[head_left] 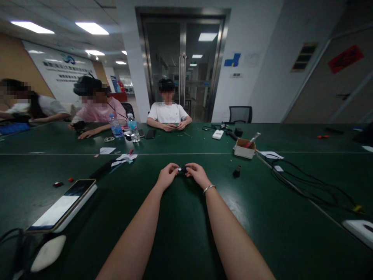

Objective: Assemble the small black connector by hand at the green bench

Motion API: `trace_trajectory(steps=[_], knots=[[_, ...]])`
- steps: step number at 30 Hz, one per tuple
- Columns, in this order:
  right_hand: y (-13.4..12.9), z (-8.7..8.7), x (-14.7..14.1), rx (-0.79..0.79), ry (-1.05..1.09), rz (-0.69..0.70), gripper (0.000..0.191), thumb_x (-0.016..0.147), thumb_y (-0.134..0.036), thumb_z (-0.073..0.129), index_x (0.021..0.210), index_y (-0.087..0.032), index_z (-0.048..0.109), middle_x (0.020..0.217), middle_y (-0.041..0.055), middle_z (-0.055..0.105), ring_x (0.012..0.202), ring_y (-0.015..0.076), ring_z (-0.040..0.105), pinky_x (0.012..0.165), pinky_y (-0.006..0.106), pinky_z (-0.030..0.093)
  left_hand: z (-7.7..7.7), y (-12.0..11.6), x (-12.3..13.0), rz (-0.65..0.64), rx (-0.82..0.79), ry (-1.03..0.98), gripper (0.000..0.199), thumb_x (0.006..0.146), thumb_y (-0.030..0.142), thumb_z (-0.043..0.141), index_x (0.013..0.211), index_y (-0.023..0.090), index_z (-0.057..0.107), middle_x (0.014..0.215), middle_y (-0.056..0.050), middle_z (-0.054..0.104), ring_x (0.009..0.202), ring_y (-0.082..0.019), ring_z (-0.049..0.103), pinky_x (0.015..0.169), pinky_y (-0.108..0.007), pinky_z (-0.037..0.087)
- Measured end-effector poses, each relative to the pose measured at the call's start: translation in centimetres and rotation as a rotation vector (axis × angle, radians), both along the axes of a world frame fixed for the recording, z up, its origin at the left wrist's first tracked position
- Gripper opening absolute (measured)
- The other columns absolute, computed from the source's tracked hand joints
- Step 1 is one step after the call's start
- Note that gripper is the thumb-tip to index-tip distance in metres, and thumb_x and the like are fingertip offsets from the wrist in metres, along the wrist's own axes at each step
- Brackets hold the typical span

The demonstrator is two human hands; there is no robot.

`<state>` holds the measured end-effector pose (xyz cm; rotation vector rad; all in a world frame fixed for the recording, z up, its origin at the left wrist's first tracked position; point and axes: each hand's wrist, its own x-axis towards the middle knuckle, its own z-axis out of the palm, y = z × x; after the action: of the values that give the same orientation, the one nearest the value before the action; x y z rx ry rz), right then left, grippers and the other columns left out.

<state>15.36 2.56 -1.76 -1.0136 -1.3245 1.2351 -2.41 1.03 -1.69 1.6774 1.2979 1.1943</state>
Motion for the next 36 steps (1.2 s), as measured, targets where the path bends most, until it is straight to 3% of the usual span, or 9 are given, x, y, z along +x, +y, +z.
trace_trajectory(steps=[10,17,24,30,36], knots=[[0.16,-0.29,0.02,-0.005,-0.012,-0.002,0.017,0.075,-0.017,0.066,0.092,-0.013,0.064,0.065,0.0008,0.065,0.057,0.0102,0.064,0.056,0.022,0.053,0.03,-0.06,-0.02,0.006,0.075,0.015,0.019,0.079,0.030,0.055,0.094,0.021,0.063,0.089,-0.004,0.066,0.081,-0.015,0.062,0.076,-0.029,0.048],[0.12,-0.18,0.05,-0.009,-0.018,0.003,0.017,0.075,-0.017,0.067,0.091,-0.014,0.064,0.066,0.0011,0.065,0.058,0.0109,0.065,0.057,0.022,0.053,0.49,-0.40,0.03,0.003,0.060,0.013,0.019,0.081,0.033,0.053,0.091,0.021,0.062,0.072,0.000,0.061,0.068,-0.014,0.059,0.069,-0.028,0.047],[0.14,-0.15,-0.10,-0.025,-0.003,-0.007,0.014,0.078,-0.010,0.060,0.091,-0.013,0.063,0.064,0.0000,0.064,0.056,0.0089,0.063,0.055,0.019,0.053,0.33,-0.34,-0.01,0.003,0.060,0.034,0.019,0.076,0.025,0.059,0.094,0.020,0.063,0.087,-0.003,0.065,0.081,-0.015,0.061,0.077,-0.029,0.049],[0.46,-0.56,-0.12,-0.020,0.022,-0.001,0.016,0.074,-0.015,0.066,0.090,-0.013,0.063,0.063,-0.0003,0.064,0.055,0.0095,0.063,0.054,0.020,0.052,0.38,-0.27,0.12,0.000,0.082,0.003,0.018,0.076,0.022,0.058,0.093,0.018,0.064,0.093,-0.005,0.066,0.085,-0.016,0.062,0.081,-0.031,0.049],[0.32,-0.43,-0.03,-0.019,0.028,0.014,0.015,0.075,-0.015,0.065,0.090,-0.013,0.063,0.062,-0.0008,0.063,0.056,0.0095,0.063,0.054,0.020,0.053,0.50,-0.43,0.03,-0.006,0.077,0.001,0.020,0.078,0.027,0.057,0.095,0.020,0.063,0.088,-0.003,0.065,0.080,-0.015,0.061,0.075,-0.029,0.048]])
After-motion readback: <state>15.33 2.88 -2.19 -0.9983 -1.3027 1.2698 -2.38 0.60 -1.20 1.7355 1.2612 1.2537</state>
